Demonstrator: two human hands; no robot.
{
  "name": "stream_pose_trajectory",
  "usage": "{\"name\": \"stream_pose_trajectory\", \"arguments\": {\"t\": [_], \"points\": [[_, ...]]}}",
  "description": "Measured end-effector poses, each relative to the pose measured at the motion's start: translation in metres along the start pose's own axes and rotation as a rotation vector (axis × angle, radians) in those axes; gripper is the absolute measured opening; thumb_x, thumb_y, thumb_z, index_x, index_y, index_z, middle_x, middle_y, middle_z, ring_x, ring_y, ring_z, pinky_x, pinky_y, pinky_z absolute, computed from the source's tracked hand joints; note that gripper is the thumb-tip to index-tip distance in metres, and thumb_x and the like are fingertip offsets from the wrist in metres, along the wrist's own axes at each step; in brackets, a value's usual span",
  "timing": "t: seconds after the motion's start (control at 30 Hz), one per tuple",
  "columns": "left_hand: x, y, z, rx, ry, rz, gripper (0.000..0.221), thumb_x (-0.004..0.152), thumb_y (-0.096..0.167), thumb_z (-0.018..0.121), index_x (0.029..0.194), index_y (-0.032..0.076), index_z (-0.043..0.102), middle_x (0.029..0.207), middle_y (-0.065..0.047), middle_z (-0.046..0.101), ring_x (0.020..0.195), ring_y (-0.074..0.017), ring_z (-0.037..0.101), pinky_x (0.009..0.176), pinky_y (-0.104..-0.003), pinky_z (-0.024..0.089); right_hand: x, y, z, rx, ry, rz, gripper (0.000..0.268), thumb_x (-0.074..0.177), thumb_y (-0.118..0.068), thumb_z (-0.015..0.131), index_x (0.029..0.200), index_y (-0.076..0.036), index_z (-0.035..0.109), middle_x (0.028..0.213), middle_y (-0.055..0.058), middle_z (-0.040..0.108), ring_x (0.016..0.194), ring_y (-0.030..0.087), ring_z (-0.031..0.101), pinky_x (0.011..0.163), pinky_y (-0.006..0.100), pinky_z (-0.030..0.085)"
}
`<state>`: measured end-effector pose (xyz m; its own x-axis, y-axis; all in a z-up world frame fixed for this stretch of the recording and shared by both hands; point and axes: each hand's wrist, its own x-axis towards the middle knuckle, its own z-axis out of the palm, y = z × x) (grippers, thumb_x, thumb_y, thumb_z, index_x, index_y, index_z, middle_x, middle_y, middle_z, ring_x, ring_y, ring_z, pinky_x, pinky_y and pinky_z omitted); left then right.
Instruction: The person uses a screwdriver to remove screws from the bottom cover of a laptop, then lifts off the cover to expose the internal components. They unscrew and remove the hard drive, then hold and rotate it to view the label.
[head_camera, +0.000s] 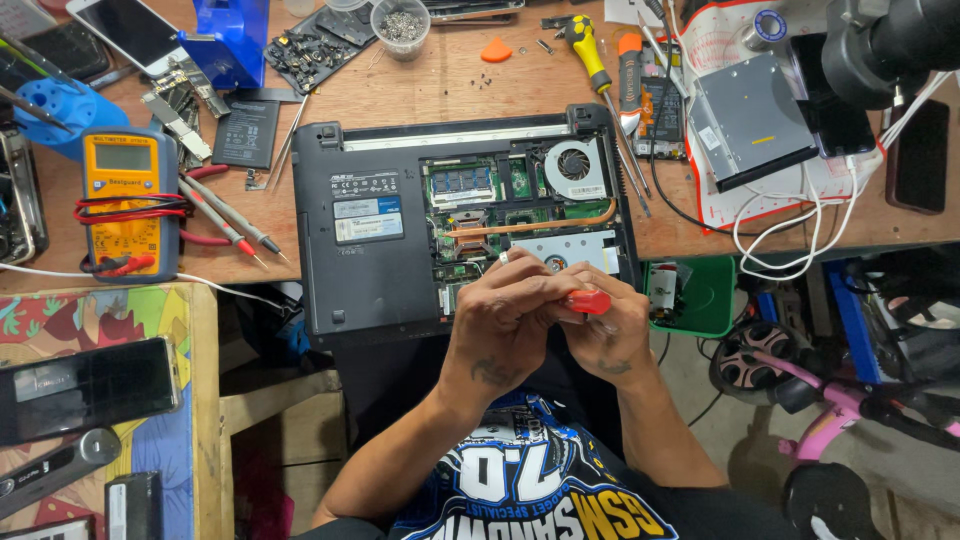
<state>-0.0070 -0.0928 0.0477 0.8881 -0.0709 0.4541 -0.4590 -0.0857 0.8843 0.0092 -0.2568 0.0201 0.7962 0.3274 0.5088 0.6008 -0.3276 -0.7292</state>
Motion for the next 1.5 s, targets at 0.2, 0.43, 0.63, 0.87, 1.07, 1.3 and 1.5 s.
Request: {"name": "stream_pose_trajectory", "arguments": {"t": [0.2, 0.43, 0.63, 0.87, 1.07, 1.3, 1.5], "points": [[0.001, 0.001, 0.000, -0.022, 0.019, 0.018, 0.024, 0.086, -0.003, 0.075, 0.106, 0.010, 0.074, 0.087, -0.004, 0.067, 0.084, -0.0190, 0.066, 0.078, -0.030, 0.054, 0.002, 0.001, -0.001, -0.001, -0.027, -0.026, 0.024, 0.076, 0.015, 0.068, 0.097, 0.003, 0.066, 0.093, 0.014, 0.071, 0.085, 0.024, 0.073, 0.074, 0.030, 0.058], [0.002, -0.003, -0.002, -0.020, 0.053, 0.005, 0.026, 0.083, 0.003, 0.081, 0.107, 0.009, 0.074, 0.087, -0.005, 0.069, 0.083, -0.0188, 0.067, 0.079, -0.029, 0.054, 0.000, 0.005, -0.002, 0.008, -0.055, -0.001, 0.019, 0.078, 0.014, 0.070, 0.095, 0.004, 0.067, 0.092, 0.015, 0.071, 0.084, 0.024, 0.073, 0.073, 0.030, 0.057], [0.005, 0.001, -0.003, -0.017, -0.024, -0.003, 0.033, 0.083, 0.006, 0.081, 0.115, 0.008, 0.073, 0.094, -0.008, 0.071, 0.088, -0.0200, 0.068, 0.084, -0.030, 0.057, -0.010, 0.018, -0.004, -0.003, -0.052, 0.063, 0.019, 0.078, 0.013, 0.068, 0.094, 0.003, 0.068, 0.092, 0.013, 0.072, 0.079, 0.023, 0.074, 0.068, 0.029, 0.056], [0.004, 0.004, -0.010, -0.013, -0.077, -0.019, 0.035, 0.084, -0.003, 0.068, 0.117, 0.007, 0.071, 0.105, -0.011, 0.073, 0.099, -0.0240, 0.071, 0.092, -0.032, 0.058, -0.006, 0.011, -0.016, 0.074, -0.197, 0.240, 0.026, 0.082, 0.005, 0.079, 0.106, 0.000, 0.069, 0.098, 0.012, 0.075, 0.087, 0.020, 0.074, 0.079, 0.030, 0.059], [-0.005, -0.006, -0.006, 0.012, -0.030, -0.012, 0.025, 0.092, -0.002, 0.071, 0.115, 0.007, 0.072, 0.099, -0.008, 0.074, 0.093, -0.0233, 0.071, 0.093, -0.034, 0.054, 0.011, -0.036, -0.027, 0.500, 0.173, -0.045, 0.057, 0.101, -0.008, 0.074, 0.150, -0.008, 0.046, 0.140, 0.015, 0.062, 0.126, 0.027, 0.065, 0.111, 0.042, 0.053], [-0.025, -0.036, 0.009, 0.094, 0.061, -0.030, 0.017, 0.091, 0.000, 0.071, 0.107, 0.005, 0.070, 0.102, -0.009, 0.072, 0.094, -0.0267, 0.065, 0.085, -0.035, 0.054, 0.022, -0.051, 0.001, 0.181, 0.198, -0.127, 0.021, 0.111, -0.001, 0.058, 0.131, -0.005, 0.055, 0.121, 0.018, 0.067, 0.104, 0.027, 0.073, 0.091, 0.037, 0.063], [-0.043, -0.047, 0.003, 0.297, 0.093, -0.144, 0.017, 0.086, 0.003, 0.075, 0.101, 0.008, 0.073, 0.094, -0.008, 0.066, 0.091, -0.0293, 0.061, 0.081, -0.040, 0.051, 0.020, -0.034, 0.028, 0.434, 0.234, -0.082, 0.016, 0.115, -0.009, 0.052, 0.129, -0.004, 0.050, 0.114, 0.017, 0.063, 0.082, 0.017, 0.064, 0.075, 0.028, 0.058]]}}
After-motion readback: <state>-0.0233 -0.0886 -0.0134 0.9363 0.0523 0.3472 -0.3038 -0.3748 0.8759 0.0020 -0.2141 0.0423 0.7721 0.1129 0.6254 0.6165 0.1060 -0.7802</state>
